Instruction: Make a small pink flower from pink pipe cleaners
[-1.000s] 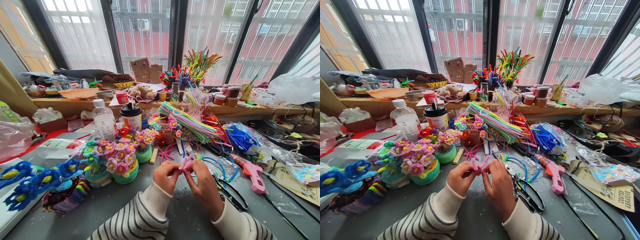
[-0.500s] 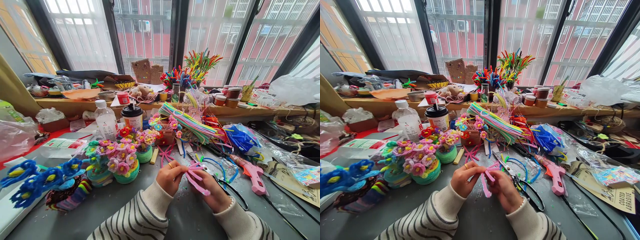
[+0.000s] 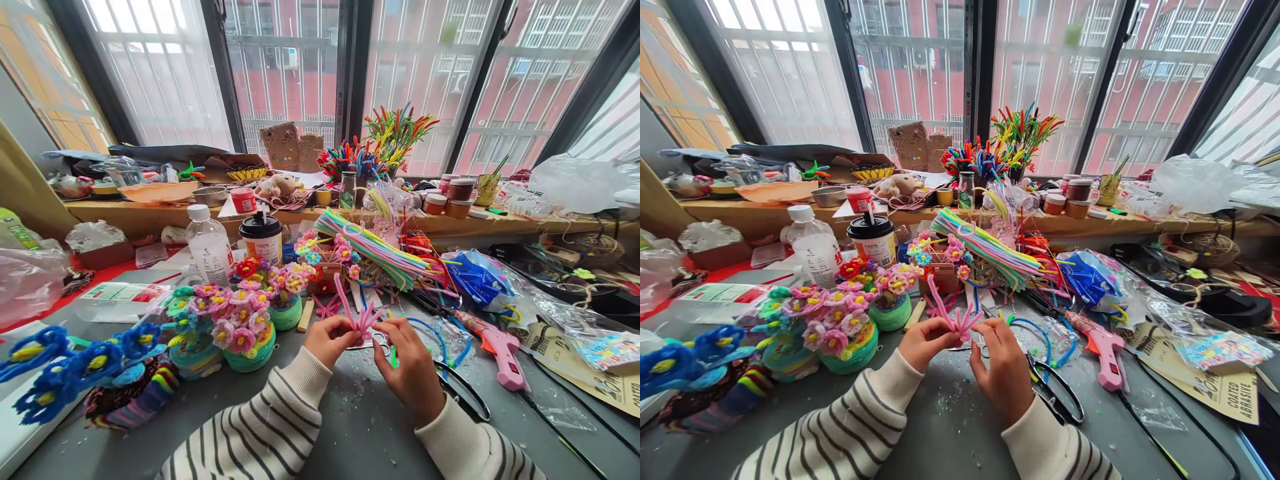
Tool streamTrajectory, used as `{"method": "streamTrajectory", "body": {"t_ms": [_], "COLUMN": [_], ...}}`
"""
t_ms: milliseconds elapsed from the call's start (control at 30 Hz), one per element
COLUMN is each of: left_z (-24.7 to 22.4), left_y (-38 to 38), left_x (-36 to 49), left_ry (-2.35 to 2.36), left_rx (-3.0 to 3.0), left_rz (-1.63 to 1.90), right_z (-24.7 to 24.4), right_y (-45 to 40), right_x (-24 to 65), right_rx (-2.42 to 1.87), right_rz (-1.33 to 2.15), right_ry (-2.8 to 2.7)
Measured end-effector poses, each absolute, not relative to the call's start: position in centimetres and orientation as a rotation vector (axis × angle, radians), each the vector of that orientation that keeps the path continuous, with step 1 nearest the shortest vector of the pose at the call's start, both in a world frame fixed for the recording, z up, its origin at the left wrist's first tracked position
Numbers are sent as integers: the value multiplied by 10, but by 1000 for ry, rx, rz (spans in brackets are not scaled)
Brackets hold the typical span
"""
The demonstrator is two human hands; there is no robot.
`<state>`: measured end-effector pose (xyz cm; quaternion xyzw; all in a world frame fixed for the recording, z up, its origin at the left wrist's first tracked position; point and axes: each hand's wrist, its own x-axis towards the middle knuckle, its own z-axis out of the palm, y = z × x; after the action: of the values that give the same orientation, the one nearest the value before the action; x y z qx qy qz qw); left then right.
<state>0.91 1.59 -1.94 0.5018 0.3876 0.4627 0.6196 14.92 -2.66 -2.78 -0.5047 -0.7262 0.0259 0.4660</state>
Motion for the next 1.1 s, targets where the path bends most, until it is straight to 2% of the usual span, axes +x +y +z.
{"method": "streamTrajectory", "body": {"t_ms": [100, 233, 567, 700, 867, 1100], "left_z": [-20, -18, -28, -25, -23, -20], "left_y": [17, 16, 16, 12, 11, 7], "left_x": [11, 10, 6, 7, 8, 6], "left_ry": [882, 877, 986, 1031, 1059, 1004], "left_rx": [1040, 1029, 1431, 1571, 1752, 1975], "left_rz": [1042, 1001, 1080, 1099, 1173, 1273], "right_z": [-29, -28, -31, -35, -33, -28], "right_y": [-24, -21, -19, -19, -20, -19], "right_x": [148, 146, 140, 140, 138, 134], "right_rx": [-1211, -1199, -1203, -1230, -1351, -1253], "right_rz": [-203, -383, -635, -628, -229, 1020], "right_ry": [-1900, -1988, -2087, -2099, -2037, -1404]}}
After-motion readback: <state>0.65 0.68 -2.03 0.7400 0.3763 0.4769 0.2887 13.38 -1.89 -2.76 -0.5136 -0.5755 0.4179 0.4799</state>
